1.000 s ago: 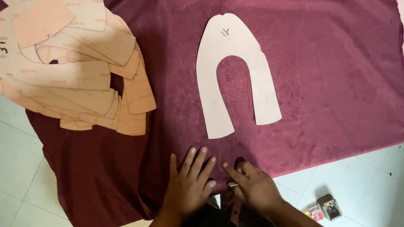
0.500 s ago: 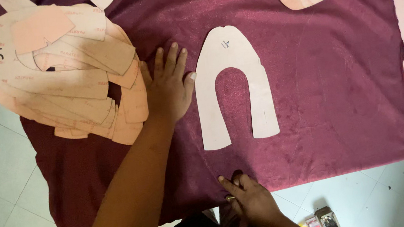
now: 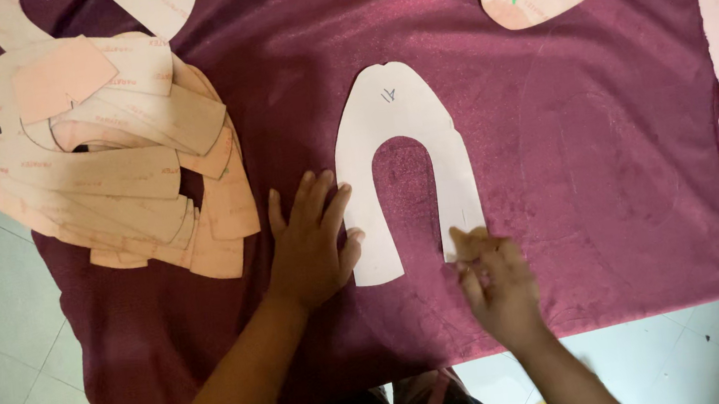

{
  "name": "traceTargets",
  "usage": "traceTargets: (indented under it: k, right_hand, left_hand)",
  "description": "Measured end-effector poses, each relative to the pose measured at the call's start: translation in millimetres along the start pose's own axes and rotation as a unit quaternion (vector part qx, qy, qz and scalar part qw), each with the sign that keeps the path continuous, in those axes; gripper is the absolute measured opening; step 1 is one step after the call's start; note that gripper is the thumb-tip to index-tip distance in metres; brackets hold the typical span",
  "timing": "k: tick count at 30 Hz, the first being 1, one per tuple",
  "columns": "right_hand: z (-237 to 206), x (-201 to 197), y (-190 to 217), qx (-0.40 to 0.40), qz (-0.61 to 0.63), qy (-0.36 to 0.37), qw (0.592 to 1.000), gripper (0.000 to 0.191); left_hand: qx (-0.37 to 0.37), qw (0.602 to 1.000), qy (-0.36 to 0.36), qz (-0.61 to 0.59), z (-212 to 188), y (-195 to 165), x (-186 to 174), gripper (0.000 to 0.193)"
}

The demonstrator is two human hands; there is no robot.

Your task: The person places paper pattern pieces on a large piece of maroon fabric and uses a small tool to trace the outlines. The person repositions the patterns multiple times to mark different sections of the fabric.

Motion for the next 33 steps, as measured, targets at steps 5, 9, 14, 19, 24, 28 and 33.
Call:
traceTargets:
  k: [5,9,14,19,24,28,33]
  right_hand:
    - [46,-30,-14,0.013,-0.014,-0.002,1.0,0.046]
    - [56,-29,-16,0.067,0.023,0.042,0.997,0.048]
    - [55,-24,-26,0.103,0.051,0.069,0.991,0.047]
    - [60,-29,-28,0.044,0.139,0.084,0.986,0.045]
    - [67,-25,-51,0.127,0.19,0.176,0.957,0.046]
    - [73,-32,-45,0.095,0.198,0.191,0.957,0.043]
    - [70,-32,-43,0.139,0.171,0.21,0.953,0.045]
  left_hand:
    - [-0.006,1.0,0.013,-0.004,-14,1,6,0.065]
    - [-0.005,0.999,0.033,0.003,-14,5,14,0.065]
    - [-0.009,0.999,0.05,0.009,-14,8,18,0.066]
    - [-0.016,0.998,0.065,-0.004,-14,9,21,0.067]
    - [-0.005,0.999,0.05,0.0,-14,7,20,0.065]
    - [-0.001,0.999,0.053,-0.005,-15,5,22,0.066]
    - [0.0,0.999,0.05,-0.005,-16,4,21,0.065]
Point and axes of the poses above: each hand's wrist, its own z-axis towards the middle knuckle, its own x-axis out of the palm, y = z × x, the point moved 10 cm from there along z, towards the middle knuckle, and after that the axes turned 7 degrees about y, right-handed, at the moved point
